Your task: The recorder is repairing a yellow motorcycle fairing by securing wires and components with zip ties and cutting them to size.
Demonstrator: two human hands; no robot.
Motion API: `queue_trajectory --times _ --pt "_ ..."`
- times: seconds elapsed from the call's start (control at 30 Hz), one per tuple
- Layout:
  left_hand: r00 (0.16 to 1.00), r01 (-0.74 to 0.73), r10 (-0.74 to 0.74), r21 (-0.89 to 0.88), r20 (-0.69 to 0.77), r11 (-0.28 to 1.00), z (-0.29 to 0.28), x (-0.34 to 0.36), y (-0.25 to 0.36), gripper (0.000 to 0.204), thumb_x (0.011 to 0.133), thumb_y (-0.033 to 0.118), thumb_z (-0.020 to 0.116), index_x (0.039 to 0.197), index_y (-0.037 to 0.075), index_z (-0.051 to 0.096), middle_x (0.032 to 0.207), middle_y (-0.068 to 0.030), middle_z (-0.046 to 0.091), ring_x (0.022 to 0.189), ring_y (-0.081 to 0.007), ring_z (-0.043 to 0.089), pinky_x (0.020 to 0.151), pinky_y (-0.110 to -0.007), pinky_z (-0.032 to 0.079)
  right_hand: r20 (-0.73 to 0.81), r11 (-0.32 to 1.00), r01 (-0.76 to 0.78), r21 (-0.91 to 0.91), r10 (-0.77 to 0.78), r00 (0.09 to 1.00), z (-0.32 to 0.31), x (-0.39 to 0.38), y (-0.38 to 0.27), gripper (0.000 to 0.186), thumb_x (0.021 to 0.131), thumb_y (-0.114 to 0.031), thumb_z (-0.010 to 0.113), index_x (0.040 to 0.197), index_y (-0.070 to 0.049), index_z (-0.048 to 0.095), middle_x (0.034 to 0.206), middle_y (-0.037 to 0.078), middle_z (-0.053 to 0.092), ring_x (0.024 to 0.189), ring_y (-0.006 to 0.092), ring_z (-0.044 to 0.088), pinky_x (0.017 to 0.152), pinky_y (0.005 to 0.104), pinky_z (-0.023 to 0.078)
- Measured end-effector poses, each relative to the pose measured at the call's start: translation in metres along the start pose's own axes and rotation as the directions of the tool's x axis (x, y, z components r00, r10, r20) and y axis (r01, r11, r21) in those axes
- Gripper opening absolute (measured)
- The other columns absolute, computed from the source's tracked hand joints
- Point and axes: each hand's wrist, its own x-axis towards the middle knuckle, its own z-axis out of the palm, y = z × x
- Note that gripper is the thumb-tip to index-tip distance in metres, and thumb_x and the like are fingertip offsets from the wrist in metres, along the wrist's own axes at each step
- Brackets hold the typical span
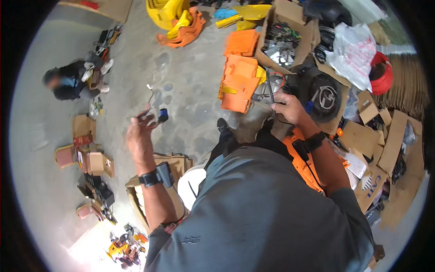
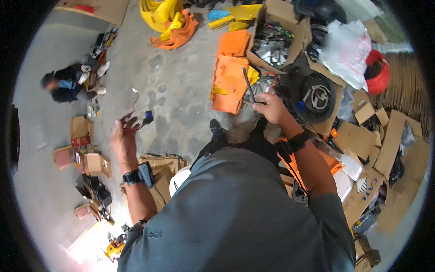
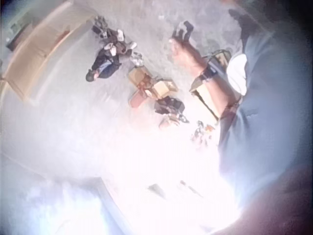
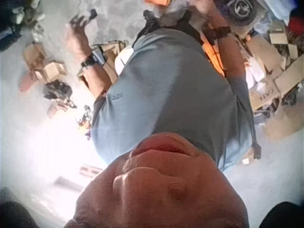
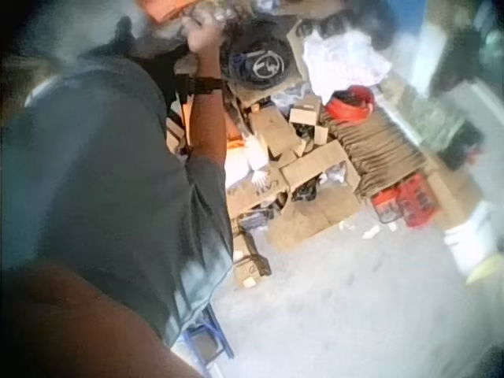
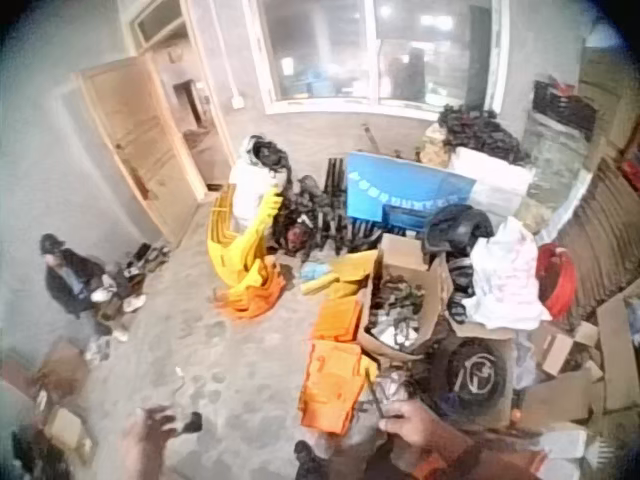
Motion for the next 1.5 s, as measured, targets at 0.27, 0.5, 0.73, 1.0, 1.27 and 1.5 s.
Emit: queue_trajectory --times 0.27,0.5,0.73,1.0,1.27,1.5 --pt "0.999 0.032 -0.032 -0.099 -0.002 0.995 0.032 -0.019 -0.004 0.031 0.101 0.023 0.049 0.11 -0.005 0.056 0.07 -0.0097 0.058 0.06 -0.0213 0.058 0.065 -0.036 0.053 0.117 0.958 0.275 -0.086 -0.265 0.957 0.095 0.061 -0.083 0.038 0.091 -0.027 0.062 0.112 0.004 0.063 0.091 0.011 0.067 0.084 0.0182 0.063 0.078 0.0317 0.05" --pt "0.984 -0.014 0.025 -0.063 0.179 0.998 0.092 -0.03 0.01 0.029 0.098 0.02 0.055 0.11 -0.006 0.061 0.065 -0.0085 0.06 0.054 -0.0176 0.058 0.057 -0.031 0.051 0.363 0.923 0.154 0.352 -0.287 0.887 0.134 0.058 -0.169 0.041 0.095 -0.038 0.058 0.092 0.002 0.065 0.074 0.003 0.061 0.067 0.0119 0.057 0.06 0.0268 0.047" --pt "0.933 -0.032 0.028 0.006 0.359 0.999 0.123 -0.025 0.014 0.028 0.1 0.024 0.051 0.105 -0.003 0.059 0.066 -0.0123 0.061 0.053 -0.0208 0.058 0.054 -0.032 0.05 0.105 0.749 0.228 0.623 -0.368 0.924 0.11 0.048 -0.197 0.016 0.091 -0.02 0.066 0.09 -0.004 0.066 0.074 -0.001 0.06 0.062 0.0064 0.052 0.056 0.0228 0.042" --pt "0.914 0.152 -0.006 -0.327 0.406 0.933 0.144 -0.011 0.018 0.031 0.1 0.029 0.052 0.104 -0.001 0.058 0.076 -0.016 0.064 0.059 -0.0224 0.061 0.056 -0.033 0.049 -0.015 0.737 0.325 0.593 -0.393 0.92 0.068 0.036 -0.199 0.015 0.095 -0.021 0.062 0.094 -0.006 0.061 0.077 -0.002 0.057 0.065 0.0074 0.054 0.059 0.0237 0.045" --pt "0.812 0.044 0.036 -0.122 0.582 0.992 0.152 -0.004 0.001 0.022 0.087 0.003 0.063 0.109 0.0 0.063 0.084 -0.0086 0.068 0.064 -0.0146 0.061 0.059 -0.029 0.049 -0.112 0.689 0.411 0.597 -0.436 0.893 0.039 0.033 -0.209 0.017 0.095 -0.021 0.062 0.094 -0.004 0.061 0.079 0.001 0.06 0.065 0.008 0.056 0.059 0.0249 0.045" --pt "0.732 0.089 -0.121 0.082 0.671 0.993 0.165 -0.009 0.008 0.02 0.085 0.005 0.065 0.104 -0.001 0.063 0.09 -0.0088 0.067 0.078 -0.016 0.063 0.068 -0.028 0.051 -0.286 0.787 0.517 0.337 -0.438 0.852 -0.017 0.035 -0.222 0.018 0.095 -0.022 0.061 0.098 -0.004 0.062 0.081 0.001 0.061 0.069 0.0077 0.056 0.061 0.0232 0.044"
